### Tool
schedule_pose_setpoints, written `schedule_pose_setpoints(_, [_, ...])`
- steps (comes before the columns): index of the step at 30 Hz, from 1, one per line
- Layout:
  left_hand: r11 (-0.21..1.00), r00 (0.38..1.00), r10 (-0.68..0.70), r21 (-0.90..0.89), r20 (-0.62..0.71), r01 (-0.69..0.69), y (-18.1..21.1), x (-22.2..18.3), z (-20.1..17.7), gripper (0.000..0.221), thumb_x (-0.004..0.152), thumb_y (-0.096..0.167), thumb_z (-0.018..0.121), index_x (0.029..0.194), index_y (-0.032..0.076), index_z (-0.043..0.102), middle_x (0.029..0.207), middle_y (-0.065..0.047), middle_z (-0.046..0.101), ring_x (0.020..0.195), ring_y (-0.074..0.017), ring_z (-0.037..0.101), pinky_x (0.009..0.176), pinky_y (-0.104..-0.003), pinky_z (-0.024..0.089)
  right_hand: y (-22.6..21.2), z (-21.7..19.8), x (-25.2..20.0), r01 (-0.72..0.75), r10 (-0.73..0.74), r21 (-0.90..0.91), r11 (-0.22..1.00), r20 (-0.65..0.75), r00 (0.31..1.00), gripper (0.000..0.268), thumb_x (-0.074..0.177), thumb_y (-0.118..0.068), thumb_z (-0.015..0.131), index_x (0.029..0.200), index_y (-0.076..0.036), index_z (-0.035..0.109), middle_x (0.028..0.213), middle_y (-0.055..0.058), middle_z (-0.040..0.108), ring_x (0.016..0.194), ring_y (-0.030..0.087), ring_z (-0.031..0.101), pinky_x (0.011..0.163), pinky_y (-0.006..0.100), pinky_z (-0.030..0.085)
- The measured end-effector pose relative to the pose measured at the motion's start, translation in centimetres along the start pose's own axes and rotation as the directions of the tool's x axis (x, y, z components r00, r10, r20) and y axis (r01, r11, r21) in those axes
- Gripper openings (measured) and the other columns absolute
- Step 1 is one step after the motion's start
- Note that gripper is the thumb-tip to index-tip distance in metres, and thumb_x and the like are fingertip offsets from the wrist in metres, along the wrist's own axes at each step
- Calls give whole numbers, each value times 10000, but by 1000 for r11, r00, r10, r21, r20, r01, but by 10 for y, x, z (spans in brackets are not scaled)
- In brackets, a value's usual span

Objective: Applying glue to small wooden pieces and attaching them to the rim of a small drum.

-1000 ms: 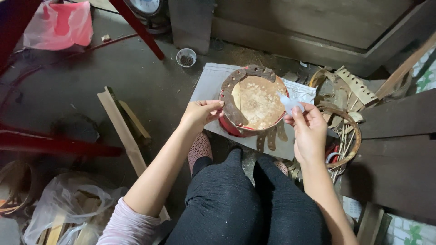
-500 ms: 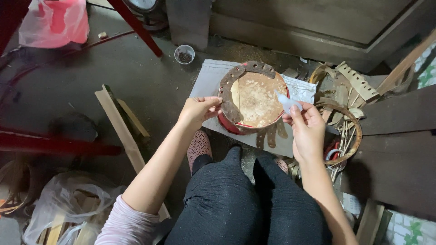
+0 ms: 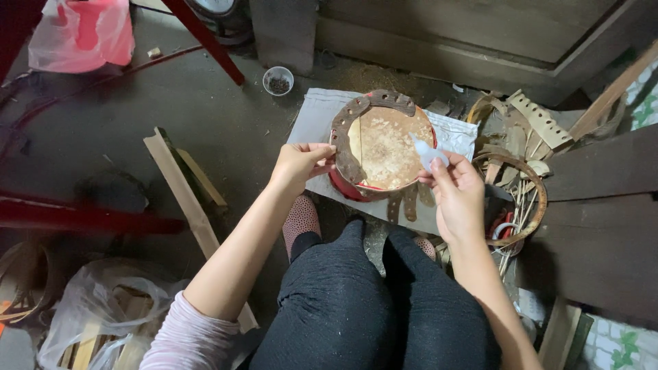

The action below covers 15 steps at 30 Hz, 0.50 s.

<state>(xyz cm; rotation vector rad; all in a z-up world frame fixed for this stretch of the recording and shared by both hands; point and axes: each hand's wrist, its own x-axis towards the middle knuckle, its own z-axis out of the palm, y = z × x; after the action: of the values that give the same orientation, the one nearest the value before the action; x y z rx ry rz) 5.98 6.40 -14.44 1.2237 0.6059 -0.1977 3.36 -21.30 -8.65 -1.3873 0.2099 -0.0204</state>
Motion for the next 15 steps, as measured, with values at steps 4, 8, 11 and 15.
schedule_pose_setpoints(4, [1000, 1000, 21, 15, -16, -21, 3, -3, -1, 255, 789, 61, 850, 963, -93, 745, 826, -182, 758, 691, -237, 765, 720, -372, 660, -3, 10, -4, -32, 30, 34, 999, 43, 999, 188, 1011, -78, 670, 1175, -35, 589, 993, 111, 662, 908, 231, 753, 866, 314, 652])
schedule_pose_setpoints(8, [998, 998, 59, 25, -31, -58, 4, -4, 3, 257, 787, 50, 842, 958, -110, 735, 813, -220, 749, 682, -255, 770, 697, -381, 663, -2, 15, -4, -88, 84, 30, 996, 117, 990, 214, 1011, -92, 660, 1174, -43, 531, 1064, 141, 663, 1057, 324, 747, 950, 376, 630])
schedule_pose_setpoints(11, [996, 994, 85, 37, -68, -82, 8, -12, 8, 259, 767, 31, 839, 932, -135, 728, 774, -211, 713, 673, -240, 743, 683, -385, 673, 6, 21, -2, -81, 84, -23, 996, 189, 978, 234, 1028, -115, 632, 1188, -25, 488, 1075, 202, 692, 1037, 332, 749, 905, 392, 642])
schedule_pose_setpoints(15, [985, 986, 142, 110, -91, -132, 8, -13, 11, 247, 747, 53, 849, 900, -111, 747, 722, -209, 706, 631, -234, 743, 643, -375, 676, 15, 32, -1, 21, 31, -167, 986, 305, 952, 255, 1034, -149, 624, 1200, -25, 475, 1028, 227, 727, 937, 267, 747, 761, 319, 628])
